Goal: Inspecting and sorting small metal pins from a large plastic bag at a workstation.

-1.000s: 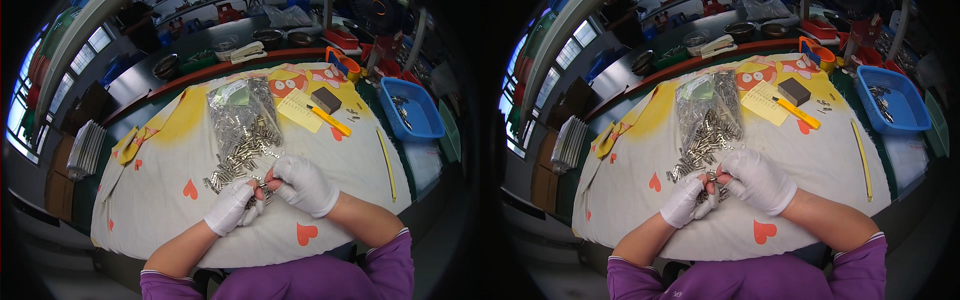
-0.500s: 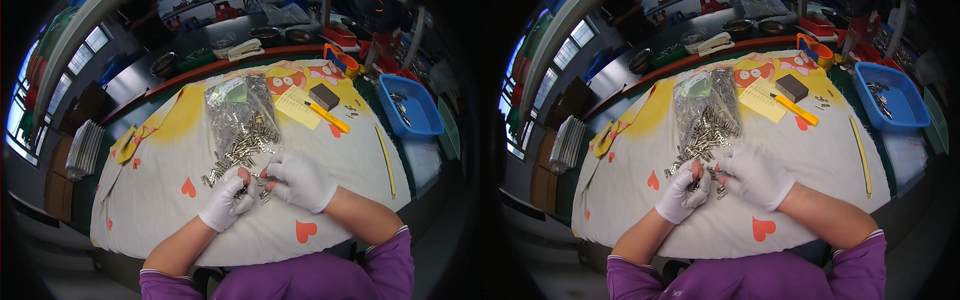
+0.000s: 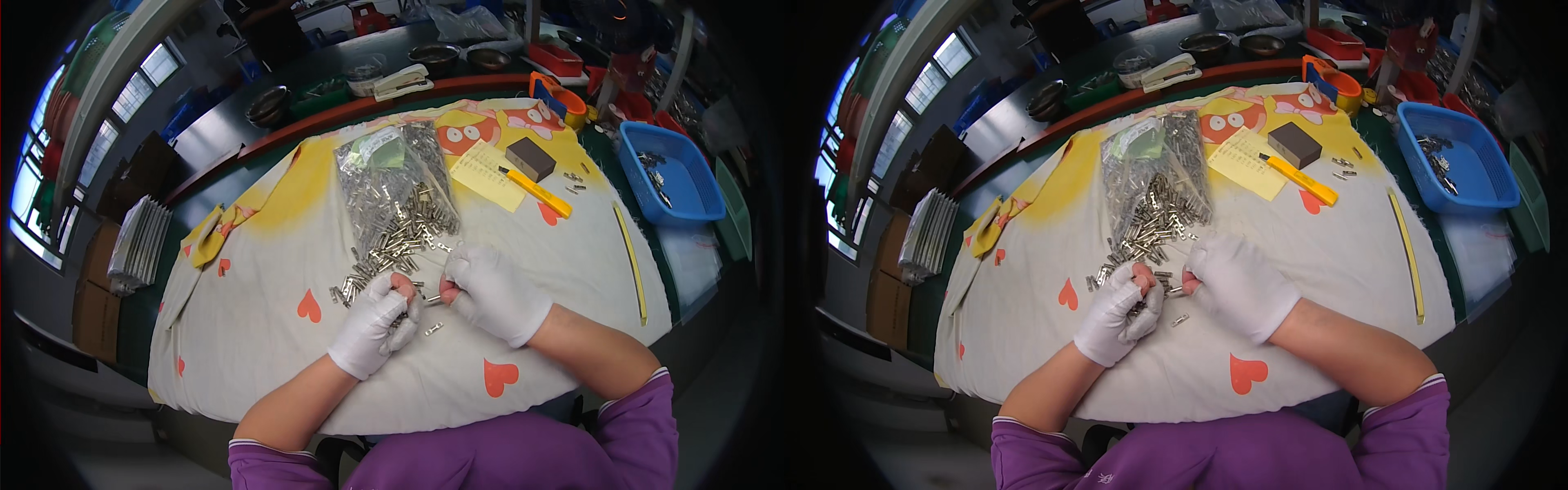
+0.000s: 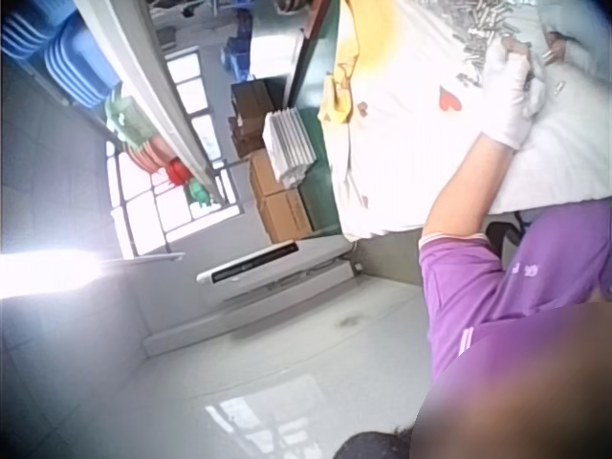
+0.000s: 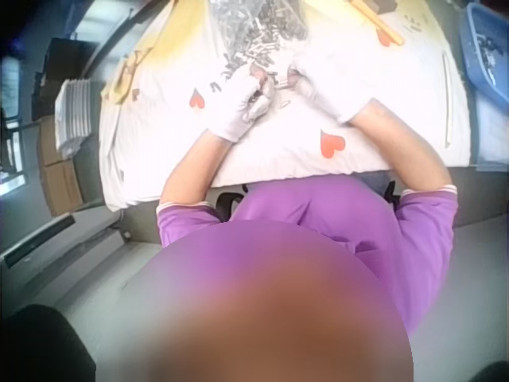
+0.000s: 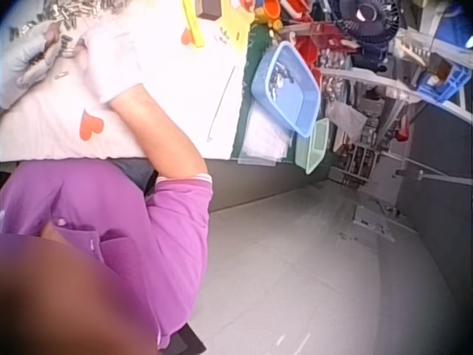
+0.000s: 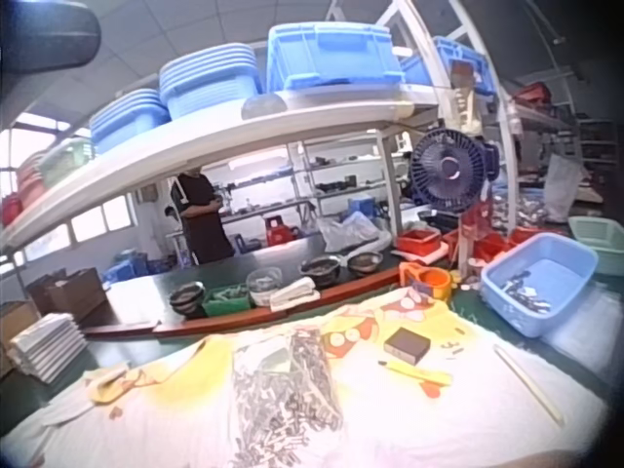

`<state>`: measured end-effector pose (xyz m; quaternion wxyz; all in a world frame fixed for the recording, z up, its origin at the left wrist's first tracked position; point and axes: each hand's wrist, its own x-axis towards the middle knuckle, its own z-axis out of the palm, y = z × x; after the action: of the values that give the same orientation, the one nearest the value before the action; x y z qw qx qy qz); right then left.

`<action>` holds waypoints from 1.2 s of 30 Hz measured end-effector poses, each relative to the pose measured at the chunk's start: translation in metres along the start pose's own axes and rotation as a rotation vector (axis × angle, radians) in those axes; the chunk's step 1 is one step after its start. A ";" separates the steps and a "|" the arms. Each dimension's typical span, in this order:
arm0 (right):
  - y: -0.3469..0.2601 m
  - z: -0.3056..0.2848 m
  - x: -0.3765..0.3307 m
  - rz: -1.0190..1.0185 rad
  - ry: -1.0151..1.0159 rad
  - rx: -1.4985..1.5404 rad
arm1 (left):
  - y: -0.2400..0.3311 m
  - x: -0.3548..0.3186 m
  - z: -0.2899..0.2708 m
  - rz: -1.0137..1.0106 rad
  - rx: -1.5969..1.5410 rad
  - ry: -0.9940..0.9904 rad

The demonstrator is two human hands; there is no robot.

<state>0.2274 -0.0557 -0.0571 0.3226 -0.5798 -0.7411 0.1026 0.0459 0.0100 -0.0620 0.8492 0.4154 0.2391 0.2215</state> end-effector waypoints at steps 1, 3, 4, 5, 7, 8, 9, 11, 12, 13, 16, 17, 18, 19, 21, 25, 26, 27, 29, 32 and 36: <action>0.000 -0.003 0.001 -0.001 0.028 0.032 | 0.000 0.000 0.002 -0.012 0.026 0.016; 0.000 -0.007 0.001 -0.005 0.056 0.064 | 0.001 -0.002 0.005 -0.020 0.052 0.034; -0.001 -0.008 0.001 -0.045 0.068 0.059 | 0.002 -0.003 0.007 -0.060 0.151 0.062; -0.002 -0.009 0.001 -0.084 0.081 0.056 | 0.002 -0.004 0.009 -0.110 0.233 0.089; -0.004 -0.009 0.002 -0.098 0.084 0.070 | 0.003 -0.005 0.011 -0.138 0.292 0.096; -0.005 -0.008 0.002 -0.115 0.082 0.097 | 0.003 -0.005 0.011 -0.131 0.261 0.099; -0.005 -0.008 0.002 -0.111 0.087 0.084 | 0.002 -0.004 0.011 -0.130 0.217 0.104; -0.004 -0.008 0.002 -0.104 0.092 0.184 | 0.001 -0.003 0.010 -0.116 0.233 0.111; -0.005 -0.008 0.002 -0.104 0.092 0.184 | 0.000 -0.003 0.009 -0.109 0.236 0.119; -0.005 -0.008 0.001 -0.101 0.091 0.185 | 0.000 -0.002 0.008 -0.107 0.236 0.118; -0.005 -0.009 0.001 -0.119 0.118 0.179 | -0.002 -0.002 0.007 -0.084 0.229 0.150; -0.005 -0.009 0.002 -0.138 0.143 0.180 | -0.002 -0.002 0.007 -0.095 0.215 0.150; -0.005 -0.010 0.003 -0.141 0.144 0.174 | -0.002 -0.003 0.007 -0.120 0.181 0.162; -0.005 -0.010 0.004 -0.165 0.135 0.166 | -0.002 -0.003 0.007 -0.105 0.200 0.150; -0.005 -0.010 0.005 -0.190 0.125 0.157 | -0.002 -0.004 0.008 -0.157 0.160 0.171; -0.006 -0.013 0.005 -0.223 0.102 0.113 | -0.002 -0.003 0.010 -0.127 0.136 0.133; -0.006 -0.013 0.005 -0.256 0.087 0.076 | -0.002 -0.003 0.010 -0.142 0.143 0.130; -0.006 -0.013 0.005 -0.256 0.087 0.076 | -0.002 -0.003 0.010 -0.158 0.149 0.127; -0.006 -0.012 0.005 -0.223 0.097 0.139 | 0.001 -0.003 0.008 -0.167 0.198 0.094; -0.006 -0.008 0.003 -0.215 0.185 0.118 | 0.002 -0.004 0.006 -0.163 0.272 0.042; -0.004 -0.004 0.001 -0.157 0.152 0.152 | 0.001 -0.004 0.004 -0.180 0.280 0.030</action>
<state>0.2263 -0.0569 -0.0513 0.4280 -0.4999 -0.7477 0.0884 0.0450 0.0064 -0.0580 0.7959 0.5031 0.3164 0.1153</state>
